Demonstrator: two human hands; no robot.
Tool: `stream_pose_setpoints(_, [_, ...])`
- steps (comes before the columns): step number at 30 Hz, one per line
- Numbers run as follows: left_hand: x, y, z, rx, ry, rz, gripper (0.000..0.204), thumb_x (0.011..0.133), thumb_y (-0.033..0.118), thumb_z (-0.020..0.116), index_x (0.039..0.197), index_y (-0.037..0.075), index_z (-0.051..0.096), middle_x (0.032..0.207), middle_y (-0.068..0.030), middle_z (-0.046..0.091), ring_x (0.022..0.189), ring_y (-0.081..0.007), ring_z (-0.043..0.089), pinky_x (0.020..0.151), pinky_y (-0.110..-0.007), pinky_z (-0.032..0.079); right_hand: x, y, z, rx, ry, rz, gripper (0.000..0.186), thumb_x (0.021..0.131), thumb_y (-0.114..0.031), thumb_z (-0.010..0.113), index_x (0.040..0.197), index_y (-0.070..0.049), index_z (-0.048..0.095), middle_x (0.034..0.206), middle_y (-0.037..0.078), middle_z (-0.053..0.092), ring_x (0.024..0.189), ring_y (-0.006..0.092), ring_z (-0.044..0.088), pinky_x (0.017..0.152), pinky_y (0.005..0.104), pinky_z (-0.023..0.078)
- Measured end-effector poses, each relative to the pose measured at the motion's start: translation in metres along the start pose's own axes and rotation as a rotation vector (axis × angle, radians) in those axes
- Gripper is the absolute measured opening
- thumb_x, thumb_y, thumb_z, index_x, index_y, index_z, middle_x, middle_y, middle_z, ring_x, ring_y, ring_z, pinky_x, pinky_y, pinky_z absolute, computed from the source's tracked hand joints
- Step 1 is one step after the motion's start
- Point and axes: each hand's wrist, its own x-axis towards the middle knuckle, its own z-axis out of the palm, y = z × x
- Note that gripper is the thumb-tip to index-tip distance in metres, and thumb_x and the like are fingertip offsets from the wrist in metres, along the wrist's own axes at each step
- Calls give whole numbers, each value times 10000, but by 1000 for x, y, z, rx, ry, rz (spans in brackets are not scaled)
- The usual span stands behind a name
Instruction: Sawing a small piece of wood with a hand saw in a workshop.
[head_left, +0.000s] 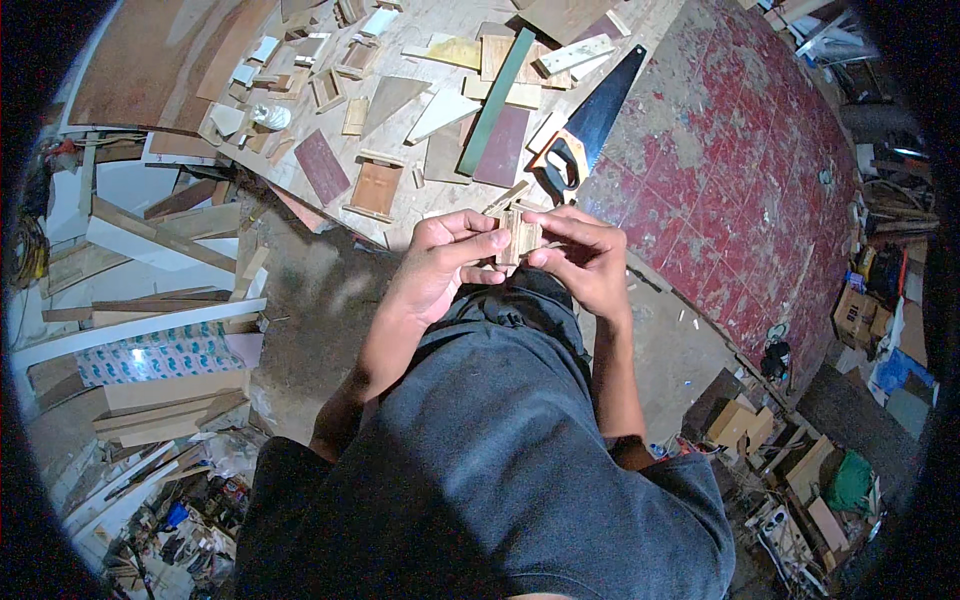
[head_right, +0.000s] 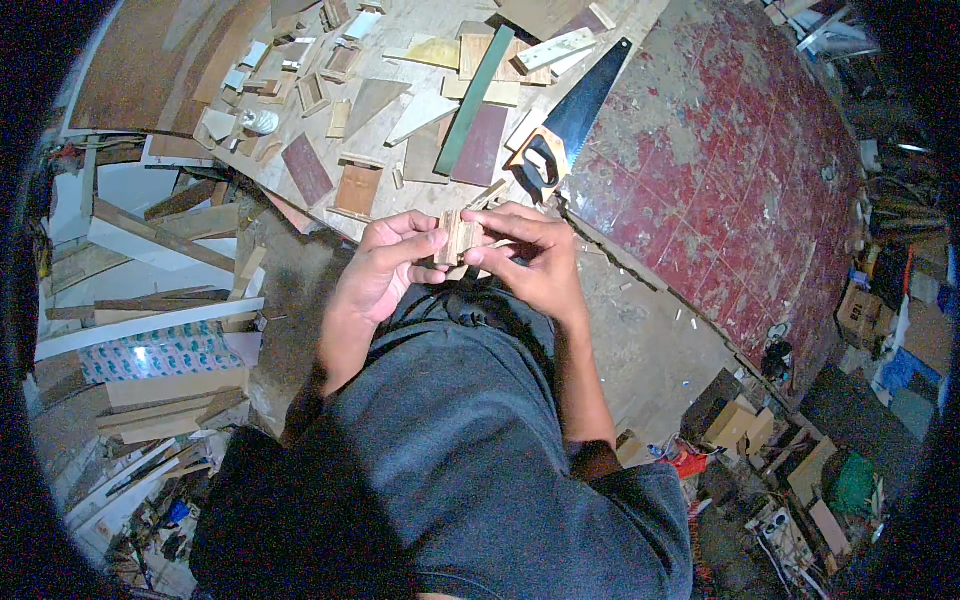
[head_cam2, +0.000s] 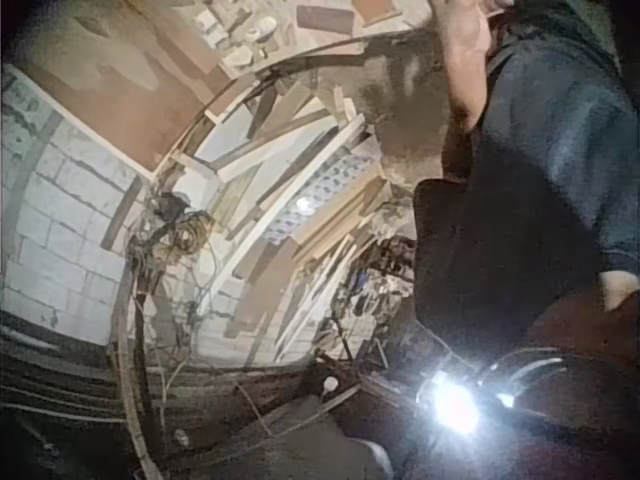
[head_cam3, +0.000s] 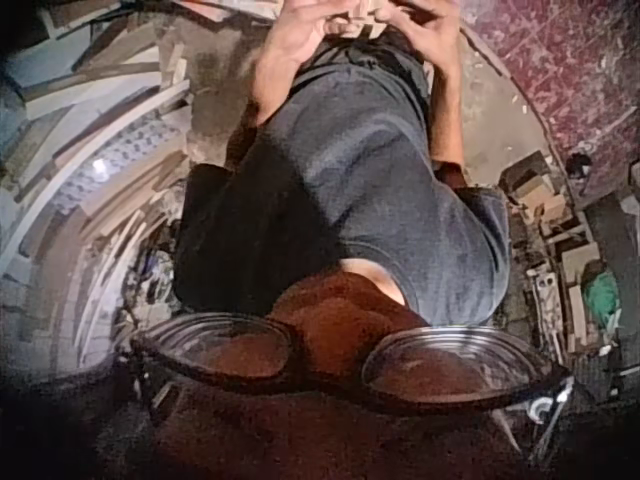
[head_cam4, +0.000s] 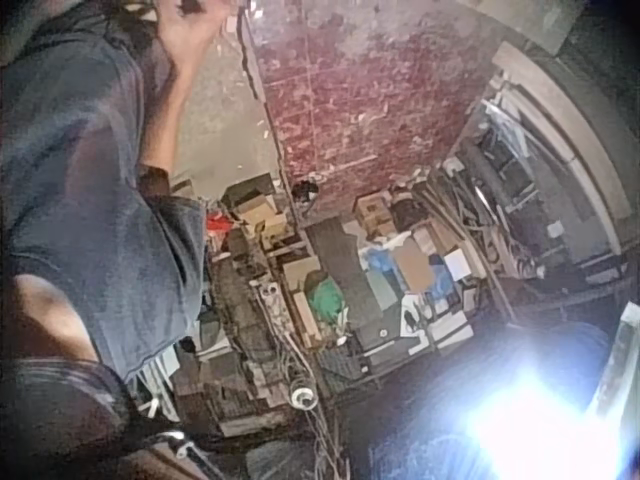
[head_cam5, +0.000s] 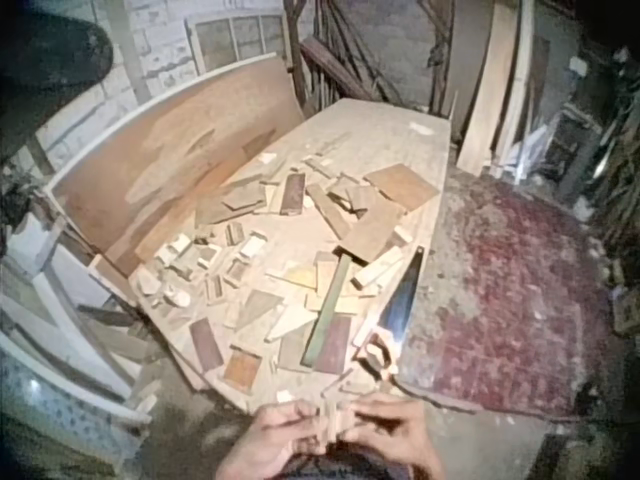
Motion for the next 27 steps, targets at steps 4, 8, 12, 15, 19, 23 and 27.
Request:
stream_pose_setpoints(4, [20, -22, -25, 91, 49, -64, 171, 898, 112, 702, 1027, 3, 675, 908, -80, 703, 749, -132, 684, 620, -254, 591, -11, 27, -7, 29, 57, 133, 364, 801, 0, 779, 1157, 16, 709, 965, 70, 680, 789, 105, 633, 672, 214, 488])
stream_pose_setpoints(8, [64, -72, -63, 422, 96, -172, 163, 932, 76, 612, 1082, 27, 655, 992, -73, 698, 862, -152, 685, 703, -311, 592, -29, 45, -21, 184, 138, 260, 369, 854, 28, 722, 1215, 58, 652, 1019, 97, 683, 846, 159, 700, 740, 268, 558])
stream_pose_setpoints(12, [119, -135, -103, 412, 147, -248, 195, 946, 62, 550, 1113, 21, 642, 1039, -74, 693, 894, -157, 679, 739, -318, 581, -37, 47, -27, 268, 128, 395, 402, 839, 52, 727, 1229, 70, 632, 1026, 105, 691, 837, 144, 691, 739, 257, 555])
stream_pose_setpoints(15, [126, -142, -107, 191, 115, -295, 229, 961, 101, 565, 1178, 35, 591, 1018, -62, 686, 883, -147, 672, 762, -286, 561, -40, 52, -33, 222, 166, 409, 401, 824, 82, 720, 1215, 81, 629, 1004, 96, 696, 842, 126, 685, 752, 245, 551])
stream_pose_setpoints(19, [98, -113, -63, 233, -19, -230, 191, 918, 112, 660, 1093, 67, 598, 949, -18, 674, 795, -93, 638, 667, -240, 528, -50, 56, -37, 224, 293, 423, 382, 810, 106, 706, 1185, 87, 637, 969, 74, 698, 853, 103, 675, 768, 228, 544])
stream_pose_setpoints(23, [67, -90, -37, 195, -144, -151, 175, 893, 109, 705, 1034, 32, 636, 863, -30, 686, 712, -75, 618, 550, -199, 461, -52, 50, -32, 211, 270, 423, 397, 797, 87, 739, 1185, 56, 658, 969, 43, 696, 833, 87, 662, 729, 209, 521])
stream_pose_setpoints(27, [51, -68, -22, 209, -205, -127, 192, 878, 87, 721, 1039, 15, 647, 862, -42, 695, 676, -70, 606, 551, -202, 460, -47, 32, -20, 163, 221, 366, 412, 772, 55, 788, 1171, 13, 691, 982, 30, 690, 852, 86, 644, 715, 204, 498])
